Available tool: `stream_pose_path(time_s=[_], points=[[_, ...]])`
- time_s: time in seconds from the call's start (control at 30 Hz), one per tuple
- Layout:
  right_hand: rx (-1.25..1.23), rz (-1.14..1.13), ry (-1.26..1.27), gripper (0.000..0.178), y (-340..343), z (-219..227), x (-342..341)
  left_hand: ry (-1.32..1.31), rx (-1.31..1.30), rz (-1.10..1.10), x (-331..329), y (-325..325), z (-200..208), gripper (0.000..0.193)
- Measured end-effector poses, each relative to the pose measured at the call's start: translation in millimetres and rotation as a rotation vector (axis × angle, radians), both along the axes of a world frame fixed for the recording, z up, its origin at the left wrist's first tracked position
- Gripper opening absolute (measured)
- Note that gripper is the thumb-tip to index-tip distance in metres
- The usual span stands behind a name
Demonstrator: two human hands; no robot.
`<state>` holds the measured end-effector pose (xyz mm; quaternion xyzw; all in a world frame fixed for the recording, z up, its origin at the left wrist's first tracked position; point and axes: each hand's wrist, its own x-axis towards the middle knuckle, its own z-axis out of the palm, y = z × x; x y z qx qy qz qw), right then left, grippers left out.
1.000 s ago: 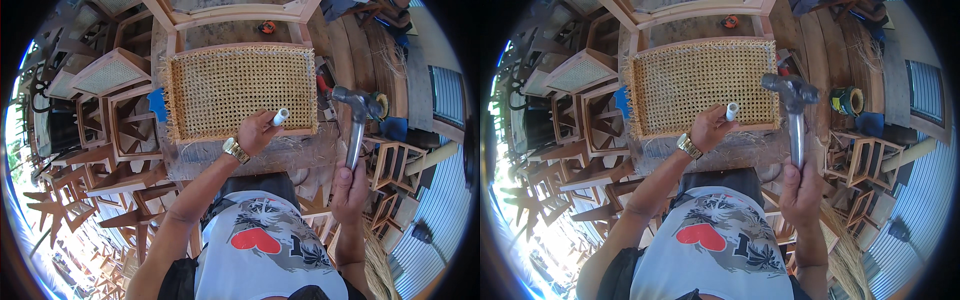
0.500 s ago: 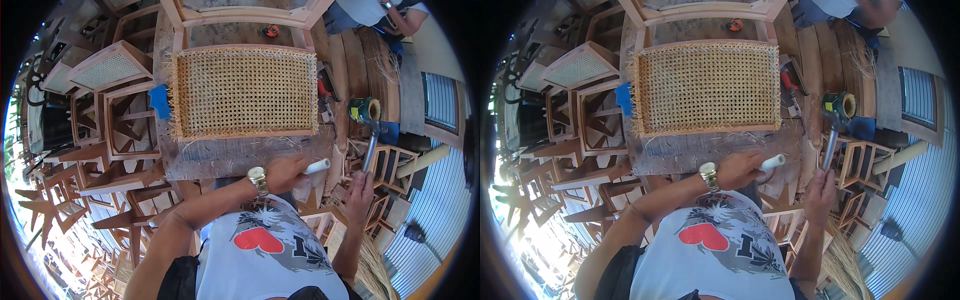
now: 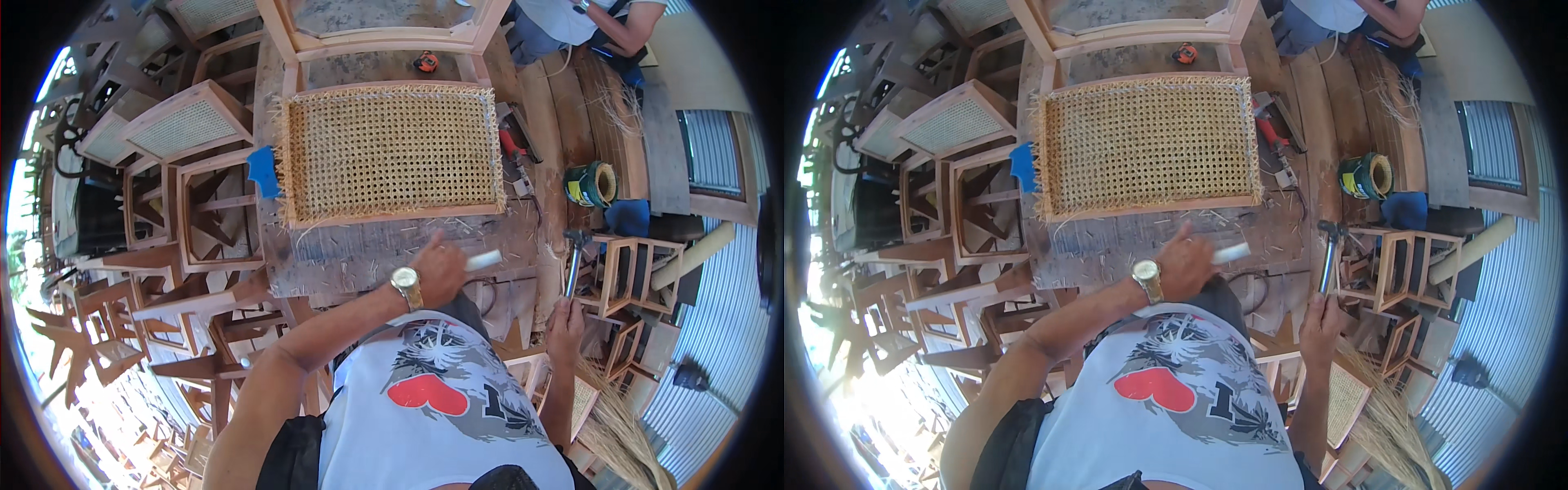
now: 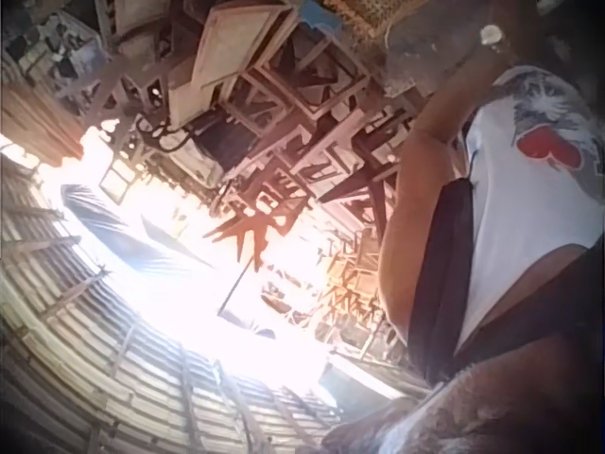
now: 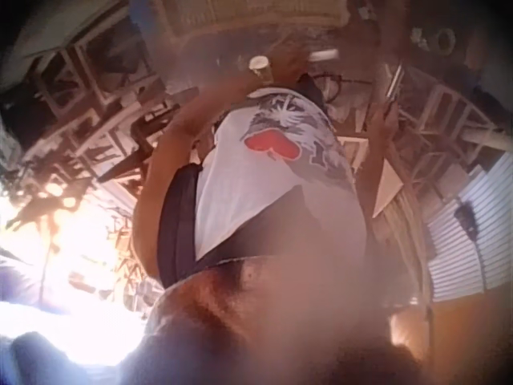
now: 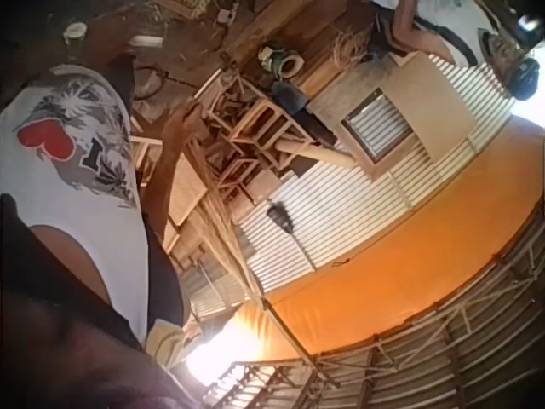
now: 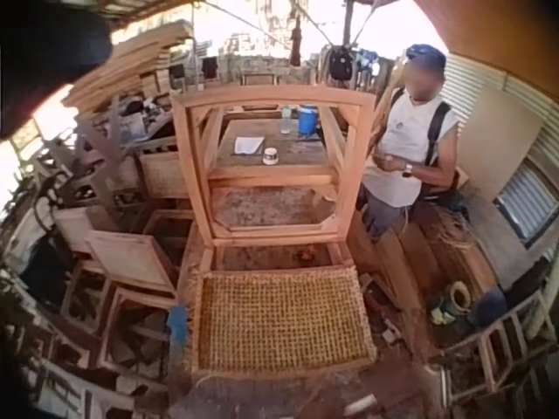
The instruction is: Repairing a woven chair seat by hammering in wooden pegs to secure the material.
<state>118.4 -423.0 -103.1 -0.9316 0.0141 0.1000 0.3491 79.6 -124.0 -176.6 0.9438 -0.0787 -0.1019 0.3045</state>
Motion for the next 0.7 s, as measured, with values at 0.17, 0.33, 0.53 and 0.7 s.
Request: stream_pose_path(time_s=[0.17, 0.33, 0.53, 0.7], points=[[0.008, 0.012, 0.06, 0.035, -11, 6, 23, -0.227, -0.087, 0.208, -2, -15, 2, 0.035], [0.007, 0.074, 0.047, 0.039, -46, 1, 30, -0.205, 0.262, 0.34, -6, -20, -39, 0.041], [-0.048, 0.072, 0.105, 0.035, -91, -31, 21, 0.137, 0.066, 0.358, -33, -23, -26, 0.025], [-0.131, 0.267, 0.145, 0.031, -108, -103, 15, 0.125, -0.081, 0.899, -93, -10, -43, 0.032]])
